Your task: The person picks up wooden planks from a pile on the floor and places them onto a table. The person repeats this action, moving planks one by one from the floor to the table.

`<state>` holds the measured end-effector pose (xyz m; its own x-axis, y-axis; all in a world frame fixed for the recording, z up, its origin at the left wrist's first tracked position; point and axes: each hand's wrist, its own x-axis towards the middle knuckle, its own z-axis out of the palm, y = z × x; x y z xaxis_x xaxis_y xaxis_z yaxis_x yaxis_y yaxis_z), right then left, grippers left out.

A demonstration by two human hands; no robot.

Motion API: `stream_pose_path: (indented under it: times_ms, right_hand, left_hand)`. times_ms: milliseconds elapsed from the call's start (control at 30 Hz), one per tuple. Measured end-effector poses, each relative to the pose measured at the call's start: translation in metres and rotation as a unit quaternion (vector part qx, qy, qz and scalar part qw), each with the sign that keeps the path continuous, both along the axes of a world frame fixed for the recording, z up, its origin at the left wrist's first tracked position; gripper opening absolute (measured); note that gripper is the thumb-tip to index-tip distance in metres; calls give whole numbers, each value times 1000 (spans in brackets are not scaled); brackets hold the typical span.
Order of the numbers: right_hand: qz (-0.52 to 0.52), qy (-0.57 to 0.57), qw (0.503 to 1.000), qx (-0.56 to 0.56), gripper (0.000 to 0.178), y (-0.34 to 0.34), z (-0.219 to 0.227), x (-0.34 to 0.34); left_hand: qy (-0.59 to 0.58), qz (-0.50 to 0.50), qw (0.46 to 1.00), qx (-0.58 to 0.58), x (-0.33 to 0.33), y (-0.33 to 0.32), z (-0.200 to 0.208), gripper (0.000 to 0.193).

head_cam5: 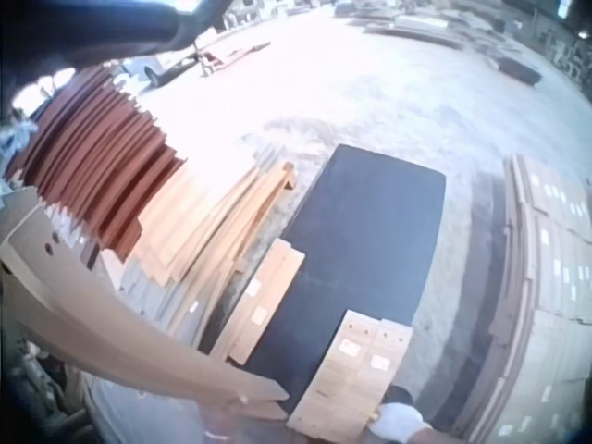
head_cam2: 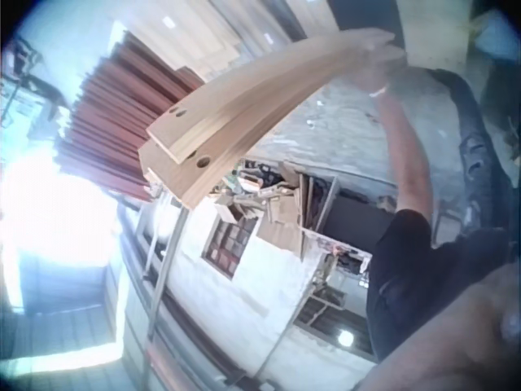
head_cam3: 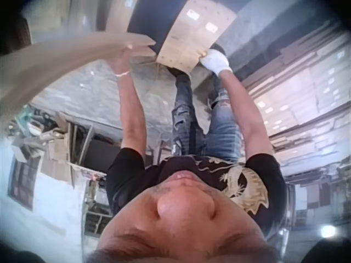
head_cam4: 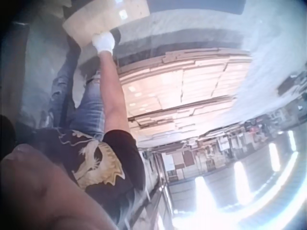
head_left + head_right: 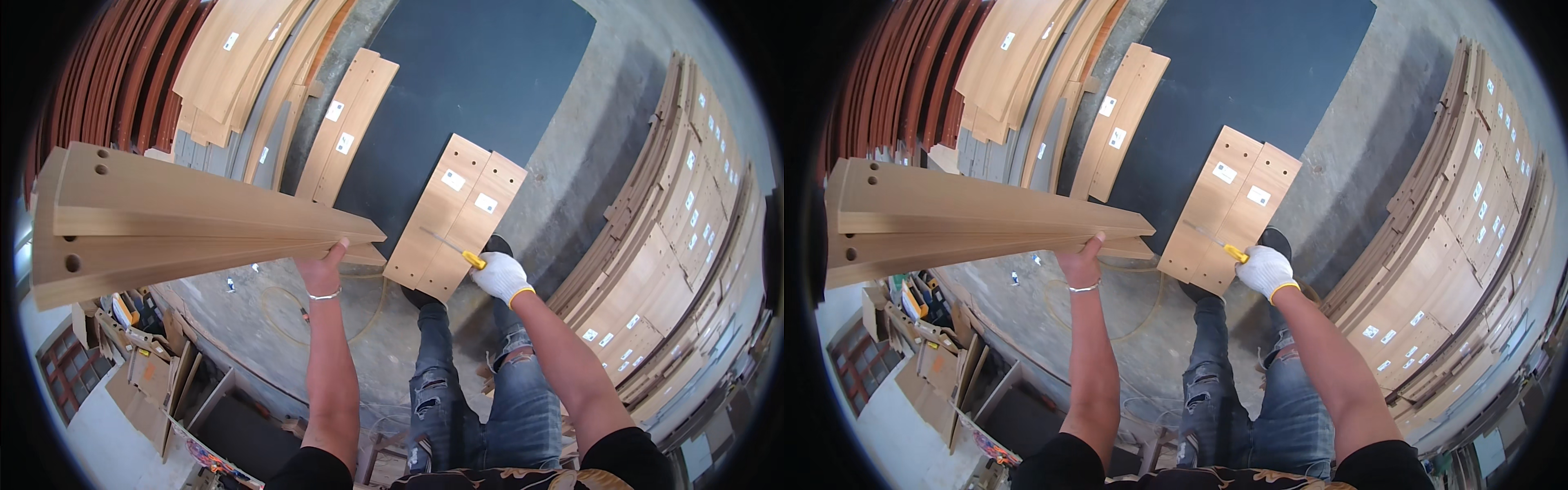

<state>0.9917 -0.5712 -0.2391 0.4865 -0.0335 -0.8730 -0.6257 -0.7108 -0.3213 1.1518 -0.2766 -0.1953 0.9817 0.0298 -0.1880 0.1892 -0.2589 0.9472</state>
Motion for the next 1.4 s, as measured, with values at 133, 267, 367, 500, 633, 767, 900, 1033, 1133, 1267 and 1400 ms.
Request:
stream_pose_path:
  times_ms: [133, 267, 367, 500, 633, 767, 900, 1033, 1133, 1267, 1400]
  right_hand:
    - [98, 12, 995, 24, 38, 18, -4, 1]
    - [43, 10, 999, -3, 37, 18, -8, 11]
    - [39, 19, 999, -4, 37, 19, -16, 15]
    - [52, 25, 998, -13, 36, 21, -34, 8]
    - [34, 47, 998, -15, 37, 21, -30, 2]
    - [74, 42, 996, 0, 33, 33, -16, -1]
    - [212, 43, 975, 52, 27, 47, 7, -8]
    - [170, -23, 985, -22, 28, 49, 33, -6]
    - [209, 12, 978, 16, 27, 55, 62, -11]
    - [234, 20, 971, 45, 30, 50, 106, 2]
    - [213, -29, 976, 42, 35, 36, 140, 30]
  left_hand:
    - [-19, -2, 998, -54, 2, -11, -6, 74]
    - [-1, 11, 1000, 13, 11, -10, -31, 74]
    - [19, 36, 999, 36, 23, 5, -80, 74]
    - [-37, 87, 995, -15, 23, 13, -137, 74]
    - [5, 5, 997, 81, 16, 16, -139, 79]
    - [79, -57, 995, -13, -6, 20, -121, 73]
    - [139, -78, 983, -85, -18, 20, -88, 68]
    - [152, -59, 977, -139, -8, 32, -44, 65]
    - [120, -40, 982, -142, 6, 44, 0, 63]
    - [67, 6, 984, -166, 5, 57, 79, 64]
    - [39, 22, 981, -190, -13, 65, 185, 63]
